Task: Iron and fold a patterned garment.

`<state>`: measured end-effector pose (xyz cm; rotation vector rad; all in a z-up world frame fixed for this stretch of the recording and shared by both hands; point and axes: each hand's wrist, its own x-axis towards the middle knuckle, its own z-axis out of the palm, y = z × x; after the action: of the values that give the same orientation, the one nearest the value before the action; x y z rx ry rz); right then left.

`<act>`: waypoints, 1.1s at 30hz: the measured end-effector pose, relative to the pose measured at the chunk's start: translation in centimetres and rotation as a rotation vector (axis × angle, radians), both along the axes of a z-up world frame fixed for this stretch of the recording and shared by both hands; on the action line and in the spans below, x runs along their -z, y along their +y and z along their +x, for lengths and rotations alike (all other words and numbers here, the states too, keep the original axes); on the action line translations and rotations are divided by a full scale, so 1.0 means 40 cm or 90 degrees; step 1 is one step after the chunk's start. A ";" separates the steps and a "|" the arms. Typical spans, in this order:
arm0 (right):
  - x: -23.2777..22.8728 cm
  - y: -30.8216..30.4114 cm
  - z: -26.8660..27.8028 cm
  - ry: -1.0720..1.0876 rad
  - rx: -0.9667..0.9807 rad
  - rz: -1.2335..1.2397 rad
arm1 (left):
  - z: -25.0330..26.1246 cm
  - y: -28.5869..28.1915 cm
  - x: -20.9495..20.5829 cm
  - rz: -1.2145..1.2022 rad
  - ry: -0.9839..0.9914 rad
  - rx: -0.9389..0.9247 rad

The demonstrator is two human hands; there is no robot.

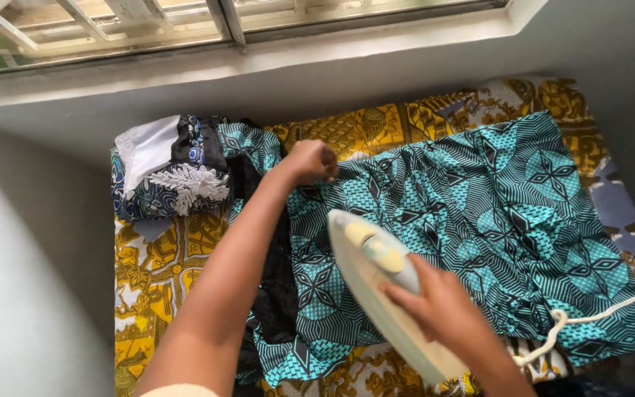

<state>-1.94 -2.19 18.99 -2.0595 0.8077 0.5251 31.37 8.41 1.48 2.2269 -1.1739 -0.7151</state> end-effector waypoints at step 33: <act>0.196 0.169 -0.034 -0.070 0.048 -0.054 | -0.016 0.232 0.050 -0.140 -0.298 -0.298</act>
<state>-3.29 4.58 11.14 -2.1063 0.8519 0.3377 30.74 17.69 -0.53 2.4084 -0.8154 0.1234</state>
